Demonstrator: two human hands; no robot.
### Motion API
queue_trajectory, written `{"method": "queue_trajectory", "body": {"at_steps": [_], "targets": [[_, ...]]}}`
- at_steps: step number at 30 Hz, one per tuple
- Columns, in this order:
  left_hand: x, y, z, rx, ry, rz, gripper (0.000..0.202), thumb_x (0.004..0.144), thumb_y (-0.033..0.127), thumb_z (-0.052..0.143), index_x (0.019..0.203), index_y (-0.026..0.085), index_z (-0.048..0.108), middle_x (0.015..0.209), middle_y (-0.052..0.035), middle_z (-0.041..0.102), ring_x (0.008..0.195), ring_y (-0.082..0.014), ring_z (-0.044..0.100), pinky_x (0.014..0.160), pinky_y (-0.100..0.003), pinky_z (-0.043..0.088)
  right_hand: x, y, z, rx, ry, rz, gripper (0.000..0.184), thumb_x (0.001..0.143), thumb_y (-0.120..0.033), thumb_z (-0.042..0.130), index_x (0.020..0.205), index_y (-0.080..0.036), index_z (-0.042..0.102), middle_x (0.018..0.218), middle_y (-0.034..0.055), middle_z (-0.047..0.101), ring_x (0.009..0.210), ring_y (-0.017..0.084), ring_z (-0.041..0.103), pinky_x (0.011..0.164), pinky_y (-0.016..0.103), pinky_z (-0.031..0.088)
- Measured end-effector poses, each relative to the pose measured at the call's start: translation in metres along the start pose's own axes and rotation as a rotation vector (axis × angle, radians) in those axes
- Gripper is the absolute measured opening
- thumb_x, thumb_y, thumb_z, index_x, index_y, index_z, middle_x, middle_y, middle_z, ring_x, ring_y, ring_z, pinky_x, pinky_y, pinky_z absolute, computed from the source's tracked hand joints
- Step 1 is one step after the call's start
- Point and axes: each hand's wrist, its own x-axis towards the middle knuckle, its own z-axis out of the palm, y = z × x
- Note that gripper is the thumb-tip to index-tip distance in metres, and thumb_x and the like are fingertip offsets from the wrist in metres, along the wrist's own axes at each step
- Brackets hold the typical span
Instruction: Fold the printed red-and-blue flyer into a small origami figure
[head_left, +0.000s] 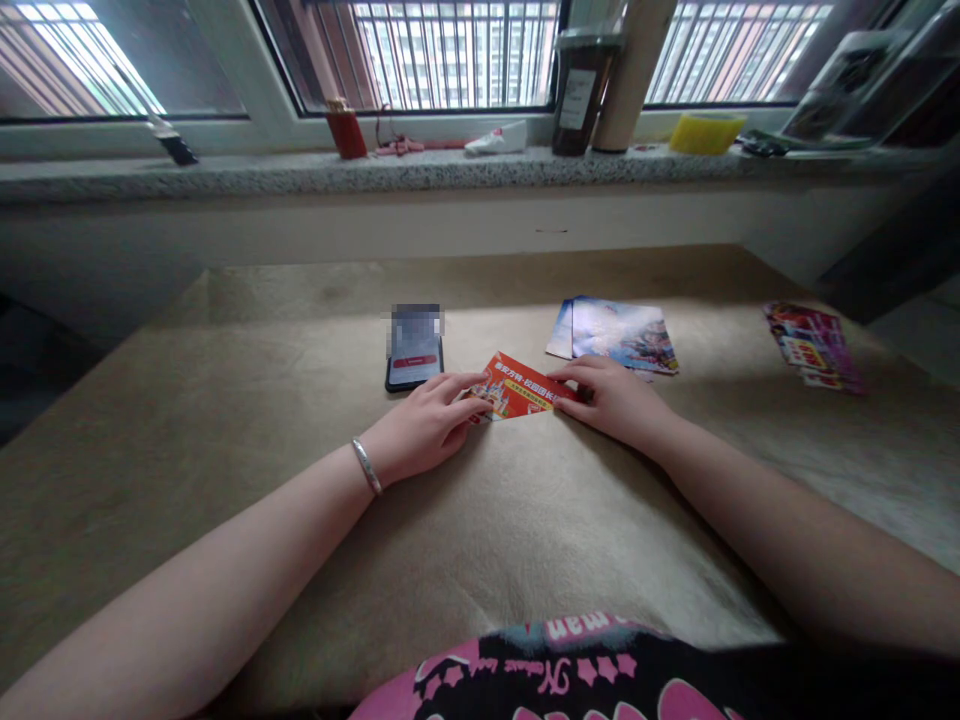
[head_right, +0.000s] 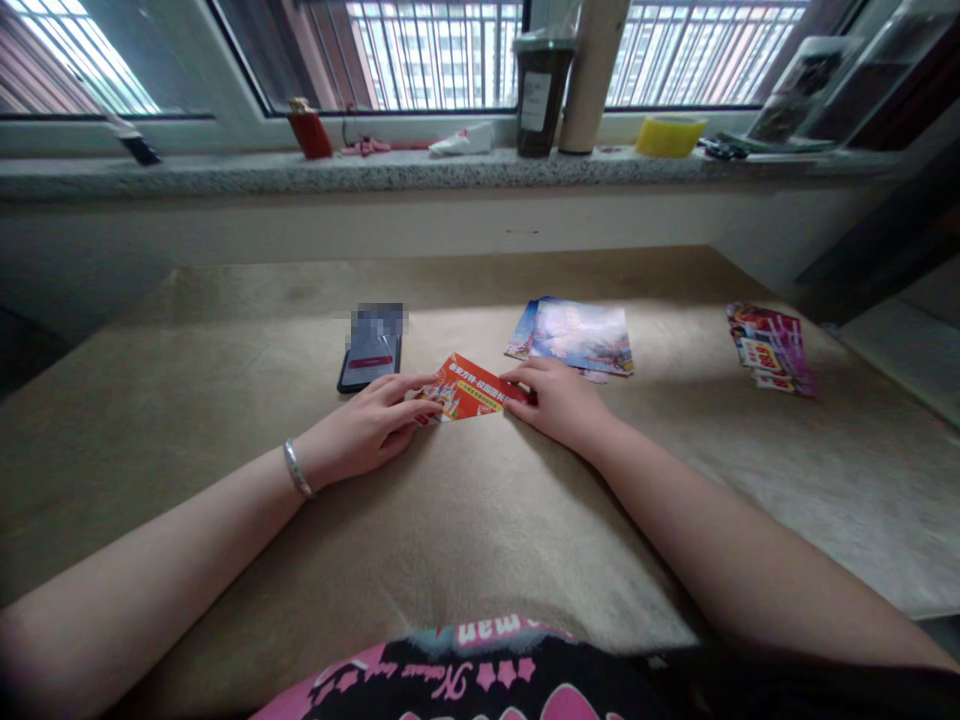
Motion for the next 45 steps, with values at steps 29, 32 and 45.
{"method": "queue_trajectory", "body": {"at_steps": [29,32,45], "targets": [[-0.004,-0.007,0.003,0.002,0.161,-0.073,0.079,0.080,0.022,0.066,0.144,0.018,0.020,0.111,-0.0103,0.061,0.097,-0.0216,0.057,0.084,-0.036,0.051,-0.005,-0.002,-0.003,0.194,0.048,-0.357,0.010,0.081,-0.016,0.057,0.072,-0.021,0.054,0.086,0.0036,0.069,0.079,0.015,0.061,0.073,0.029,0.048],[-0.004,-0.007,0.003,0.048,0.173,-0.056,0.063,0.084,0.023,0.061,0.139,0.016,0.031,0.107,-0.0100,0.062,0.093,-0.0197,0.058,0.081,-0.033,0.051,-0.004,-0.001,-0.003,0.192,0.086,-0.386,0.011,0.080,-0.015,0.058,0.072,-0.021,0.054,0.086,0.0038,0.070,0.078,0.015,0.063,0.072,0.029,0.049],[-0.002,0.000,-0.008,0.133,0.214,0.124,0.017,0.091,0.015,0.046,0.096,0.018,0.062,0.093,-0.0055,0.065,0.085,-0.0140,0.056,0.076,-0.027,0.051,-0.009,-0.008,-0.020,0.002,0.007,-0.450,0.010,0.078,-0.014,0.052,0.072,-0.021,0.056,0.092,0.0048,0.072,0.082,0.017,0.067,0.075,0.031,0.052]]}}
